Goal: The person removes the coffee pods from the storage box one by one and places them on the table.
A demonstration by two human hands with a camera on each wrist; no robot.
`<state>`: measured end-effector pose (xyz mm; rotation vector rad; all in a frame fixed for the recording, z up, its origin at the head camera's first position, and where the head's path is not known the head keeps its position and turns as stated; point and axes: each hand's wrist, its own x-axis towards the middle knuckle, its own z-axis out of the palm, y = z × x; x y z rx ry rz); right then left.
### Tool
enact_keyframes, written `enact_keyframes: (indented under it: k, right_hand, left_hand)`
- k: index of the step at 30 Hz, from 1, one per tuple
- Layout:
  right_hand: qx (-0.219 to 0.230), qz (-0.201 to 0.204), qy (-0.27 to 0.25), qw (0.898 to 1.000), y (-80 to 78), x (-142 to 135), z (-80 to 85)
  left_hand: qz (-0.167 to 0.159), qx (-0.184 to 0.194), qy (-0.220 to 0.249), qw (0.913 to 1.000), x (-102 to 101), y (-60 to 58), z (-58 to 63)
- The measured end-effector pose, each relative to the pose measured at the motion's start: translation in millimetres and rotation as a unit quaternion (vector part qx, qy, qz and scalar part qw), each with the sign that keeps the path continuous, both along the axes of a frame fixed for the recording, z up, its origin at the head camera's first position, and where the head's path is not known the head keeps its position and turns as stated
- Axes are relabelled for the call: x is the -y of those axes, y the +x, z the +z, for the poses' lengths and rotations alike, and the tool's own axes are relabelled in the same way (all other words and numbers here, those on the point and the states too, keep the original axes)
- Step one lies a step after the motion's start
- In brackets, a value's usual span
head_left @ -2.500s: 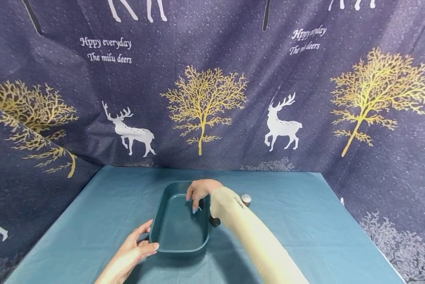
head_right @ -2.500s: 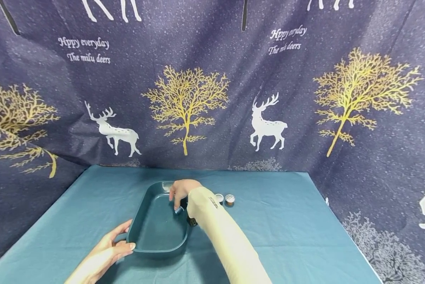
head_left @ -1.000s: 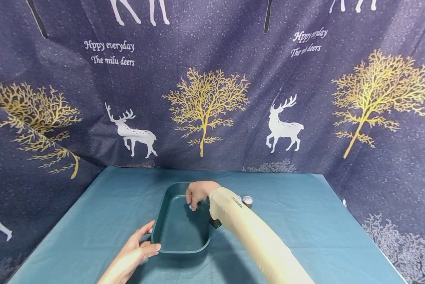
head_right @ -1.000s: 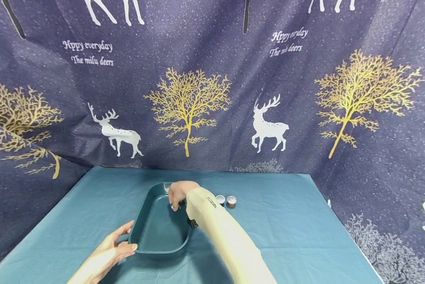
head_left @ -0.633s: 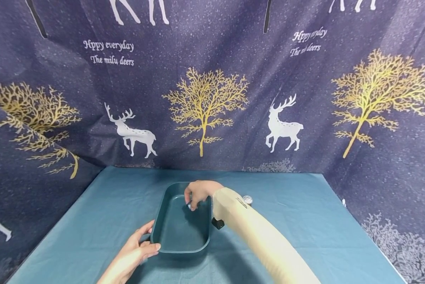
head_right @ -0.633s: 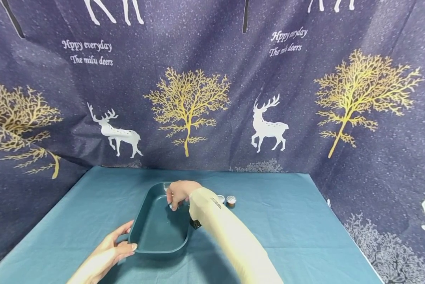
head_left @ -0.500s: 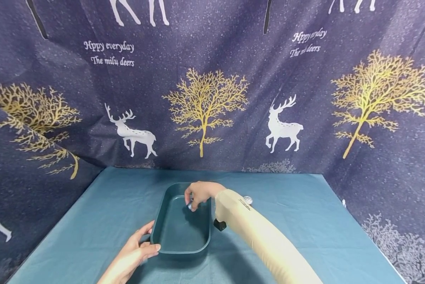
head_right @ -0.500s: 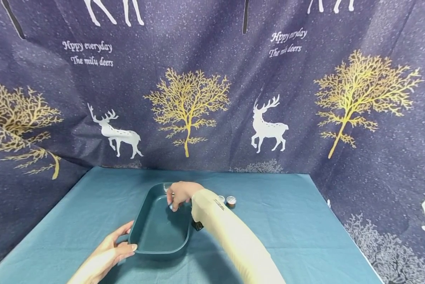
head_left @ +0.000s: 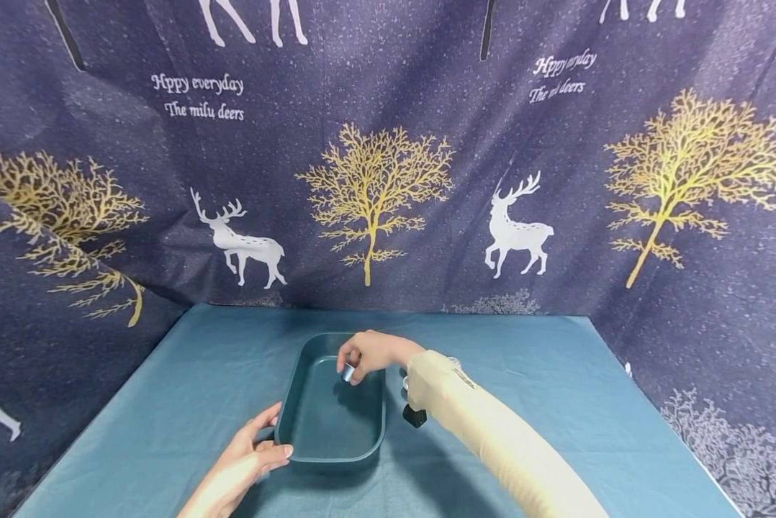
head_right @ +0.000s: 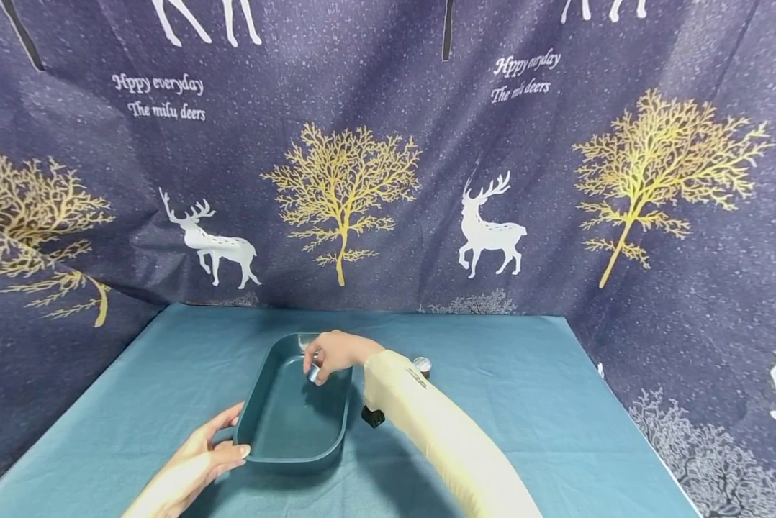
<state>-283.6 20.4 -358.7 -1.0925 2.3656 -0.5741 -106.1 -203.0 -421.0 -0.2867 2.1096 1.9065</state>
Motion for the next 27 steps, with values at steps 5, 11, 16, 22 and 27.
enact_keyframes:
  k: [5, 11, 16, 22, 27]
  right_hand:
    - [-0.016, -0.016, -0.024, 0.999, 2.3, -3, -1.2]
    - [-0.015, -0.042, -0.066, 0.997, 3.6, -6, -6.4]
    - [-0.032, -0.046, -0.080, 0.995, 4.2, -8, -9.2]
    - [-0.029, -0.039, -0.109, 0.993, 6.2, -12, -9.0]
    - [-0.004, -0.045, -0.131, 0.990, 10.7, -19, -9.4]
  left_hand:
    - [0.004, -0.002, 0.003, 1.0000, 0, 0.8, -0.6]
    - [-0.002, -0.014, 0.010, 0.9999, -1, 1.4, -2.0]
    - [0.000, -0.014, 0.008, 0.9999, -1, 1.2, -3.0]
    - [0.003, -0.007, 0.007, 0.9999, -2, 0.2, -1.1]
    - [-0.003, -0.007, 0.009, 0.9999, -1, 0.7, -1.4]
